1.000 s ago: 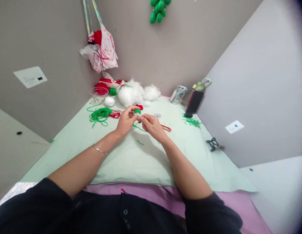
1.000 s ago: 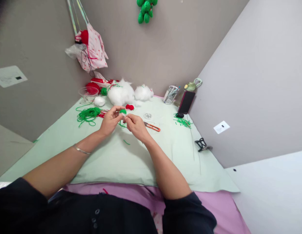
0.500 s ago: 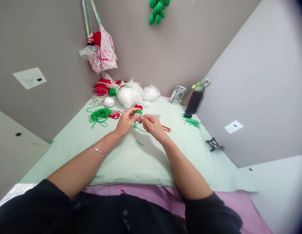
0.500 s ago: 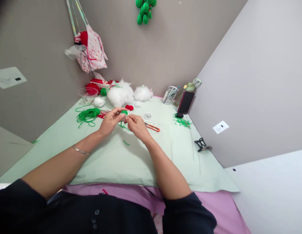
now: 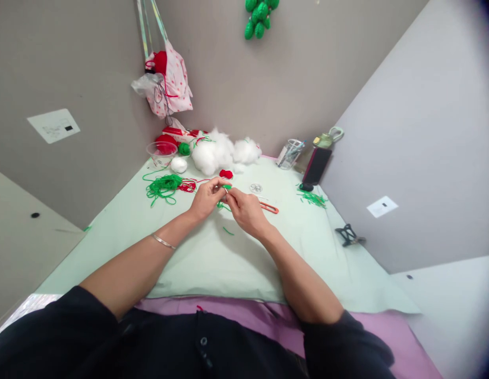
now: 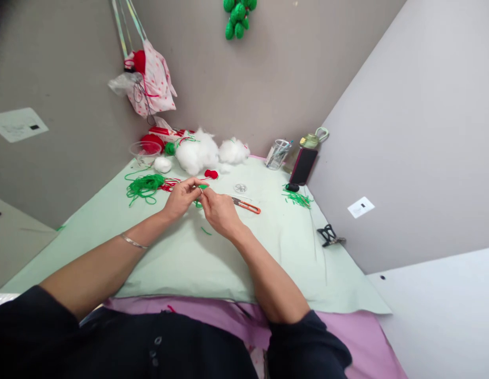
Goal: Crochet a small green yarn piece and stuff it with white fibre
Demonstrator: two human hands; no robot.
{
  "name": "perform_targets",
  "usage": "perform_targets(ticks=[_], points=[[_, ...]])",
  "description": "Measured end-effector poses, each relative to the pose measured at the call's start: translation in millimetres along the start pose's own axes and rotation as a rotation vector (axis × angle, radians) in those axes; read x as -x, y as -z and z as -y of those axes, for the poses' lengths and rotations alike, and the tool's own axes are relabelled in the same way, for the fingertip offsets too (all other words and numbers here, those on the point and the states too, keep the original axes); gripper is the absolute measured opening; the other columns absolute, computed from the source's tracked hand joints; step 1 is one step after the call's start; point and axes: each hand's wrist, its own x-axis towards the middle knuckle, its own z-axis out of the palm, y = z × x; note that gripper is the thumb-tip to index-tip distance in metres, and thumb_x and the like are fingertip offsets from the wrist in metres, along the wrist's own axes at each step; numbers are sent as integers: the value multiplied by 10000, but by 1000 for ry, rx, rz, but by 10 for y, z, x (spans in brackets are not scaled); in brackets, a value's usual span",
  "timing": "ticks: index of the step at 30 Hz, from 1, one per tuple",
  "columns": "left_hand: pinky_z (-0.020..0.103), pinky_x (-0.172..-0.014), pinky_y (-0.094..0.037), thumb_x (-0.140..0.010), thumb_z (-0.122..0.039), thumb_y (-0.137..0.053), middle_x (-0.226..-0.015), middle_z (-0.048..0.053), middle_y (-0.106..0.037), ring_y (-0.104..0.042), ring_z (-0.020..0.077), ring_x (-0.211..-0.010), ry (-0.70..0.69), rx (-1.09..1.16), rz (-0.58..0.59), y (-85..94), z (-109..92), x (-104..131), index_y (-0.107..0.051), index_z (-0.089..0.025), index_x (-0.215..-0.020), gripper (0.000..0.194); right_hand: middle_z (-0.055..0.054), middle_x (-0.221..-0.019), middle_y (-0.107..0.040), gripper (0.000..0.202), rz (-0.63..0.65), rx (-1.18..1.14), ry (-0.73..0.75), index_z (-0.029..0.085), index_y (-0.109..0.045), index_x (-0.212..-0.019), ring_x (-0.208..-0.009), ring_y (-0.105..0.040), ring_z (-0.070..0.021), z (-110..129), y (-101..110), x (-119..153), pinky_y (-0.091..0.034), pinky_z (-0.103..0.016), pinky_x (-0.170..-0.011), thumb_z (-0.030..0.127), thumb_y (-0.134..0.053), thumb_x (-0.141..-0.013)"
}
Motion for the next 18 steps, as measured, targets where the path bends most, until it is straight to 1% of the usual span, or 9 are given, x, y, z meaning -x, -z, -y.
perform_targets(ticks=[4,7,10,12,14,15,16,17,18], points=[[275,-653,-557,-785,-336,-694,-832,28,-738,-650,167,-713,-29,-30,-35,-20,-8,8,-719,-170,-903,205,45,-601,-410,177,14,-37,-17,222,-508,-737,-585,-333,-139,16,-20,2,-269,-291,-675,239,-544,-909],[292,-734,-541,-800,-298,-668,-884,34,-752,-653,179,-772,-49,-50,-69,-24,-1,8,-729,-187,-944,191,58,-586,-387,194,105,-149,-47,224,-504,-771,-539,-320,-124,-12,11,-58,-272,-269,-601,297,-466,-946],[323,-868,-516,-784,-270,-690,-927,34,-752,-655,200,-868,-55,-73,-130,20,37,-26,-730,-204,-928,163,110,-517,-244,271,300,-290,-90,228,-507,-818,-446,-197,-106,-14,70,-75,-247,-245,-487,412,-386,-975],[335,-918,-496,-776,-260,-697,-937,35,-747,-649,211,-911,-48,-76,-181,72,67,-65,-723,-210,-925,160,133,-482,-198,329,463,-360,-104,218,-535,-817,-412,-160,-92,19,87,-35,-245,-233,-440,496,-429,-958],[341,-927,-492,-779,-261,-685,-947,40,-747,-653,215,-930,-35,-54,-209,115,85,-102,-710,-209,-948,179,136,-451,-250,367,636,-458,-120,193,-590,-845,-384,-186,-78,63,74,22,-257,-225,-420,539,-509,-934],[343,-932,-493,-782,-266,-680,-959,44,-751,-660,217,-946,-28,-32,-208,124,86,-114,-702,-207,-968,196,131,-449,-301,375,694,-537,-129,182,-609,-876,-380,-218,-72,79,60,42,-268,-222,-422,548,-545,-929],[346,-942,-495,-787,-272,-678,-979,48,-755,-668,219,-971,-21,-5,-197,123,81,-120,-694,-207,-993,217,121,-463,-358,382,691,-608,-130,178,-620,-903,-384,-262,-68,86,47,50,-282,-221,-431,557,-578,-922],[349,-958,-495,-793,-281,-678,-1007,53,-760,-674,221,-1001,-15,25,-179,112,71,-121,-687,-208,-1019,238,107,-494,-417,388,620,-663,-125,179,-624,-918,-396,-310,-66,81,38,41,-295,-221,-443,567,-615,-905],[354,-976,-494,-802,-291,-678,-1035,57,-763,-677,221,-1031,-8,56,-159,92,57,-116,-680,-209,-1044,255,90,-541,-473,397,485,-691,-116,183,-624,-919,-414,-349,-63,63,35,18,-300,-223,-453,577,-653,-879]])
